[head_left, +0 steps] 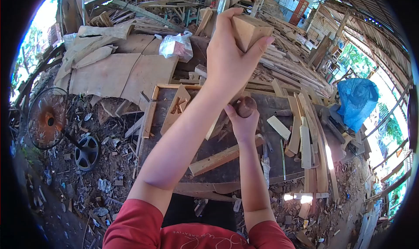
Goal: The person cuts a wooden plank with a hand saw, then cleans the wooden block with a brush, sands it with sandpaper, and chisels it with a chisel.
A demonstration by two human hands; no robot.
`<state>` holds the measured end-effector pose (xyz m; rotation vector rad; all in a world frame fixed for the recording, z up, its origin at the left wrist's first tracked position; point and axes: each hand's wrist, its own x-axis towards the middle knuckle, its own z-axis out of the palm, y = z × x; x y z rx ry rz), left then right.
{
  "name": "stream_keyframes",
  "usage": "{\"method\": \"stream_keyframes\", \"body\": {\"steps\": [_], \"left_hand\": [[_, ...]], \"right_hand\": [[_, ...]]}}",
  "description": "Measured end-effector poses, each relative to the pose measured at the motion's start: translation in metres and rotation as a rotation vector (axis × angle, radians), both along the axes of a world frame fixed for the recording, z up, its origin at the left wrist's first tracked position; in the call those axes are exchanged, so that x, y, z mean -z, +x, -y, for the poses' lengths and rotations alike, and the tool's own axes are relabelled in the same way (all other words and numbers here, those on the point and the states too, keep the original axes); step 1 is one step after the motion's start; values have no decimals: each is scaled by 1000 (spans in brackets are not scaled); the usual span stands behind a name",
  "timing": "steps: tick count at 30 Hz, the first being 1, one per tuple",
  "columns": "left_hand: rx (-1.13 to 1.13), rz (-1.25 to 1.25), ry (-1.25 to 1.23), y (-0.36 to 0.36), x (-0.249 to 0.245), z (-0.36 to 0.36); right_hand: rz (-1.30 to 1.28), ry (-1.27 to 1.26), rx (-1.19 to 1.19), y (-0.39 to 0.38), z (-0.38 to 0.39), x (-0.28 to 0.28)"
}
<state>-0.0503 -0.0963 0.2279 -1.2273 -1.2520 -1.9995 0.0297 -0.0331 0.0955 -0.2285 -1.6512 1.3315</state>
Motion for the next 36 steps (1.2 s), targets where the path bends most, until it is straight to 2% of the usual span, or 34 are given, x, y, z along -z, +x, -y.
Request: {"method": "stream_keyframes", "body": {"steps": [2,4,7,12,14,15,17,18,22,24,25,27,30,36], "left_hand": [[22,8,-37,0,2,2],[199,219,-44,-3,8,1],[128,302,-76,-16,41,-4],[132,468,-12,-14,80,-6],[101,486,8,-15,89,-14],[112,484,5,-16,92,-17],[117,468,-54,-15,94,-19],[123,469,-54,-14,95,-20],[1,336,-47,-9,95,-17],[-52,320,-116,-6,97,-13],[-56,334,-121,-5,95,-12],[-56,291,-80,-5,97,-13],[-57,279,-137,-4,99,-10],[-15,261,-118,-3,99,-10]], "right_hand": [[38,-5,9,1,-2,-1],[41,-27,44,-2,-5,1],[59,18,77,-7,3,-2],[88,24,141,-5,10,4],[-178,259,361,-6,-4,19],[-179,259,372,-4,-9,27],[-287,-99,293,5,-10,36],[-268,-151,237,12,-8,41],[-271,-243,164,24,-17,63],[-312,-106,82,27,-24,64],[-297,-111,79,25,-27,62],[-451,-377,19,23,-28,56],[-465,-467,32,23,-27,30],[-480,-430,43,31,-22,-4]]}}
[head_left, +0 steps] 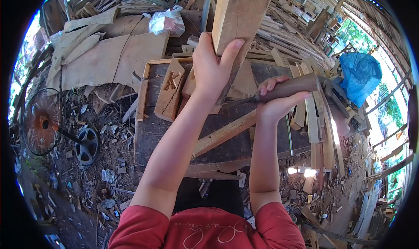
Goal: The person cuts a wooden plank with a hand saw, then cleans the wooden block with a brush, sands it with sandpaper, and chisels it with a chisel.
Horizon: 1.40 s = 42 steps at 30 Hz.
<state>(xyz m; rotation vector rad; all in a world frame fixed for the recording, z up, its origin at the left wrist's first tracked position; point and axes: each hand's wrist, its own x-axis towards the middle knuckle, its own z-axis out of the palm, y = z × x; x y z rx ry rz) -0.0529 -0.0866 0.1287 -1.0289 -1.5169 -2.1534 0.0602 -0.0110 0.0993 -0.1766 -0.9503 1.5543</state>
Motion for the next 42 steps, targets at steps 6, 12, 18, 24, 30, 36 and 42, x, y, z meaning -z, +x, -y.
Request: {"method": "stream_keyframes", "body": {"steps": [6,12,18,24,30,36,42], "left_hand": [[6,-25,34,0,4,-1],[37,3,26,-2,1,0],[14,-10,3,-3,4,-2],[40,-27,39,-1,5,-2],[37,-32,38,2,4,1],[38,-42,64,1,7,-1],[52,-5,13,4,3,5]], "right_hand": [[39,20,31,-7,7,5],[31,113,51,1,3,-1],[29,69,93,-3,0,-9],[17,136,50,-5,7,-6],[144,246,77,-14,19,-20],[124,185,77,-29,13,21],[-23,124,52,-16,1,11]]}}
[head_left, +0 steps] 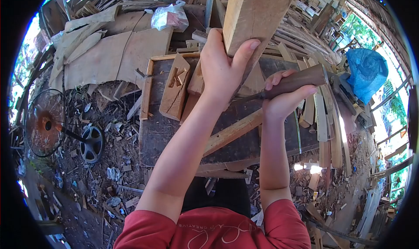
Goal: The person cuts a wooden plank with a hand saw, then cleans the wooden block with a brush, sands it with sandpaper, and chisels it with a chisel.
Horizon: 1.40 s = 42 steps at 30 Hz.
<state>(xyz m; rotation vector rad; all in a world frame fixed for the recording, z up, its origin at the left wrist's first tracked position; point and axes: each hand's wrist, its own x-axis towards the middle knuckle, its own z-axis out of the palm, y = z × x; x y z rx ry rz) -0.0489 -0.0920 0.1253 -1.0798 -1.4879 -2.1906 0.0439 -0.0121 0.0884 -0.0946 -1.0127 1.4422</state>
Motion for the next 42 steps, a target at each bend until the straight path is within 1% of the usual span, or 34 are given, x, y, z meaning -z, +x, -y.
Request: {"method": "stream_keyframes", "body": {"steps": [2,4,6,7,8,9,11,13,15,17,19,20,22,25,29,31,32,34,35,37,40,42], "left_hand": [[10,7,4,0,1,-2],[-17,-27,42,1,3,-2],[-61,-82,71,-1,7,-5],[-104,-136,98,-1,5,-4],[-108,-143,97,-2,4,-4],[-78,-105,65,-2,5,-3],[-38,-62,24,0,6,-1],[11,-16,87,1,3,-3],[-14,-33,73,-2,5,-5],[-48,-49,52,-2,7,-4],[-34,-49,58,0,7,-2],[-40,-55,56,0,7,-2],[-41,-59,66,1,8,-3],[-15,-52,82,1,7,-3],[-18,-51,63,1,7,-2],[-42,-63,25,2,6,0],[-41,-66,24,2,7,1],[22,-10,51,3,6,0],[30,-16,53,3,6,-1],[43,-12,76,2,9,-2],[7,-53,51,1,8,-1],[12,-49,45,2,6,2]], "right_hand": [[19,32,11,2,4,6],[145,-32,-53,-9,10,30],[106,-66,-62,-21,9,52],[68,-102,-71,-26,14,49],[122,-178,-93,-23,16,44],[120,-185,-95,-19,15,37],[129,-13,-98,-6,13,23],[144,2,-57,3,12,20],[114,52,-13,10,9,21],[98,47,-5,8,6,22],[-27,-83,58,1,2,25],[-32,-85,52,1,2,25],[70,-7,21,3,3,25],[113,-10,56,3,8,21],[72,-22,58,2,5,16],[22,15,-32,4,1,13],[19,14,-32,3,3,15],[144,6,-41,0,6,26],[138,8,-32,-1,6,33],[230,-26,-3,-5,6,42],[163,-66,-49,0,1,36],[124,-57,-35,1,1,24]]}}
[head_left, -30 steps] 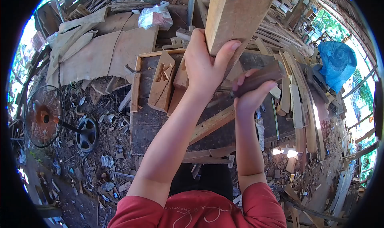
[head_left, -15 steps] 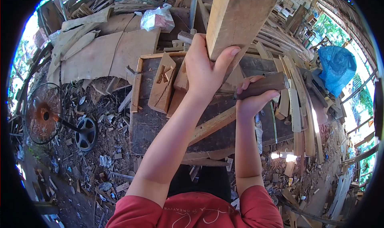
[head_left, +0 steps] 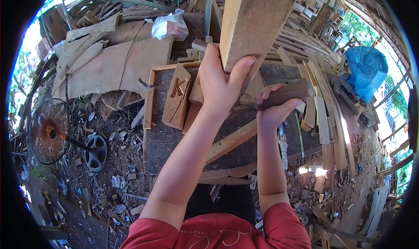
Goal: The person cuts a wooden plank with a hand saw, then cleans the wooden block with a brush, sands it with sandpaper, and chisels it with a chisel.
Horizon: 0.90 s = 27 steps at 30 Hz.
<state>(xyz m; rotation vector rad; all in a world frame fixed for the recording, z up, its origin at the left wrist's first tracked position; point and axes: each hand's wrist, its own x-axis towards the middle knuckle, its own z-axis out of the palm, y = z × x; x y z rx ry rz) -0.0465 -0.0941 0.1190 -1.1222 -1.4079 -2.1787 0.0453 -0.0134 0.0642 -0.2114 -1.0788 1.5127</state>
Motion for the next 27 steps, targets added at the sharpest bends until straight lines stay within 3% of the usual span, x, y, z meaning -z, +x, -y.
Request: {"method": "stream_keyframes", "body": {"steps": [7,14,17,27], "left_hand": [[12,1,26,3,-1,0],[-1,4,5,4,3,1],[18,30,22,6,4,1],[33,5,59,-2,3,-5]], "right_hand": [[90,-5,70,-7,3,22],[-37,25,23,3,9,9],[77,-53,108,-3,12,20],[3,77,68,-10,3,24]]}}
